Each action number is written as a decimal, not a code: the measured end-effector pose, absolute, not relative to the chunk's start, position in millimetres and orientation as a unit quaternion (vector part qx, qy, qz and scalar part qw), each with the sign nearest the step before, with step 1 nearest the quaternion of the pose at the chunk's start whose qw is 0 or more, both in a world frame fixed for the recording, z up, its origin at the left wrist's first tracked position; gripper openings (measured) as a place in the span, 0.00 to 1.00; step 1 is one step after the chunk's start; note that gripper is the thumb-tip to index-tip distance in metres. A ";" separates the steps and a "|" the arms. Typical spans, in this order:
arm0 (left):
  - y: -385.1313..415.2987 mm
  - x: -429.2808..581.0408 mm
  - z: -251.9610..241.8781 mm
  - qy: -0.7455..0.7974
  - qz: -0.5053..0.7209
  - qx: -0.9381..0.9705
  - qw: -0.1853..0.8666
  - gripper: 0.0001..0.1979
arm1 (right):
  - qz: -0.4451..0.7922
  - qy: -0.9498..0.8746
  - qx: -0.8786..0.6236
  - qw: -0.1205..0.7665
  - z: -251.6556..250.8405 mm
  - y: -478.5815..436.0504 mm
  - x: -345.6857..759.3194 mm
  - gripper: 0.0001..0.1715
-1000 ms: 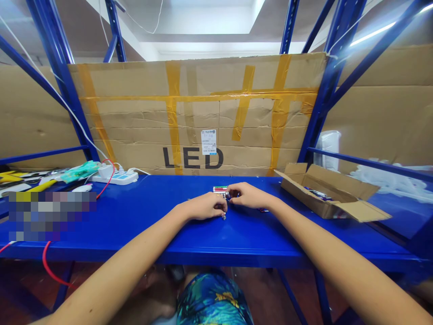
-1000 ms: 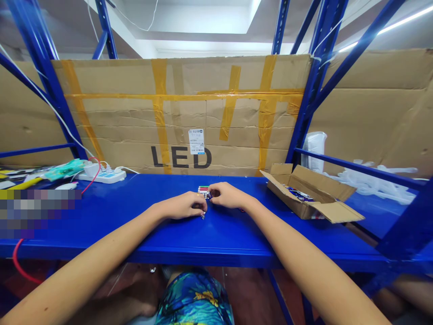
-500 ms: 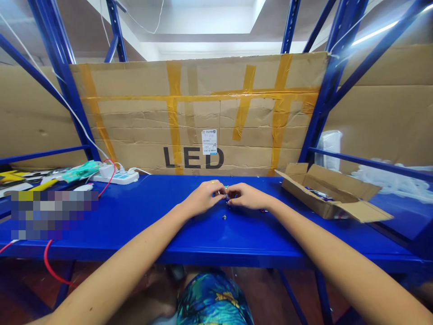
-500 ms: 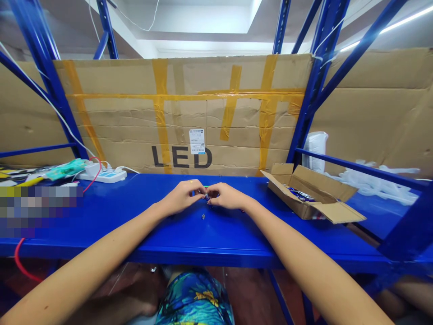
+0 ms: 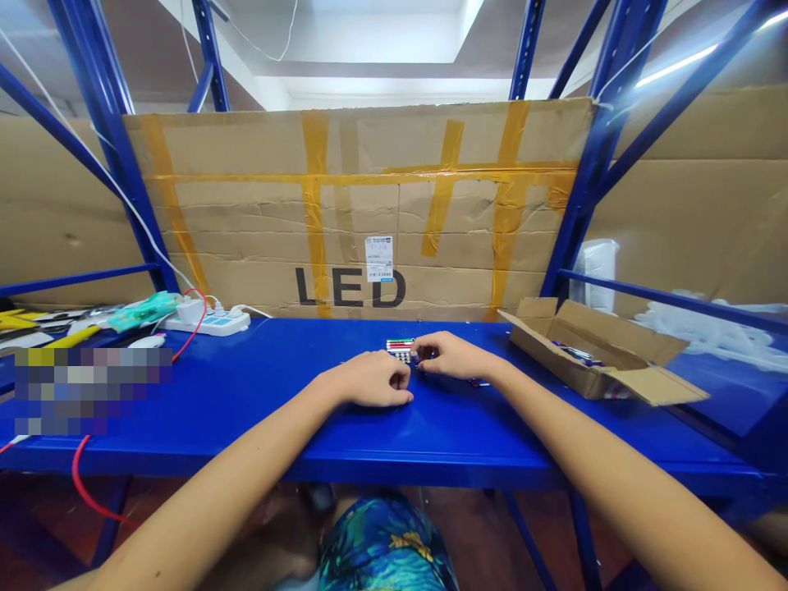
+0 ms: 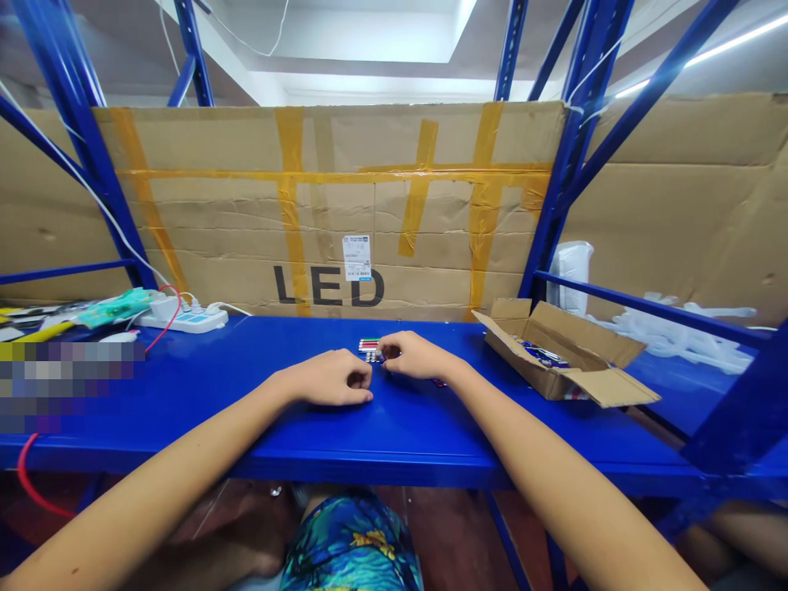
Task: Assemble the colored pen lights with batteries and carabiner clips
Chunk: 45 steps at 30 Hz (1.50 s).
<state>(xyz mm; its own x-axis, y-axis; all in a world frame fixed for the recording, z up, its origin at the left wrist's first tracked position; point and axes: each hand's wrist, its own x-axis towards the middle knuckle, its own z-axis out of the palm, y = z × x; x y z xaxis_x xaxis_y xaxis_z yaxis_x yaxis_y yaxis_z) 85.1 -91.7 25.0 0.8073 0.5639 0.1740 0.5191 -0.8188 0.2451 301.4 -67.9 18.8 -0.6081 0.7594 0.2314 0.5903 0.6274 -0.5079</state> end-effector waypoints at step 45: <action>-72.3 82.8 16.3 0.310 0.394 0.850 0.165 0.05 | -0.042 -0.896 -0.242 0.371 5.8 -73.2 288.4 0.09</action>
<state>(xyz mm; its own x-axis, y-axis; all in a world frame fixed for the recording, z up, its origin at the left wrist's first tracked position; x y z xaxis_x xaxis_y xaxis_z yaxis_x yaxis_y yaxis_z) 82.8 -72.3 16.3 0.4985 0.6561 0.5666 0.3964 -0.7538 0.5241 288.4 -73.2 5.8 -0.6082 0.4020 0.6844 0.4645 0.8795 -0.1038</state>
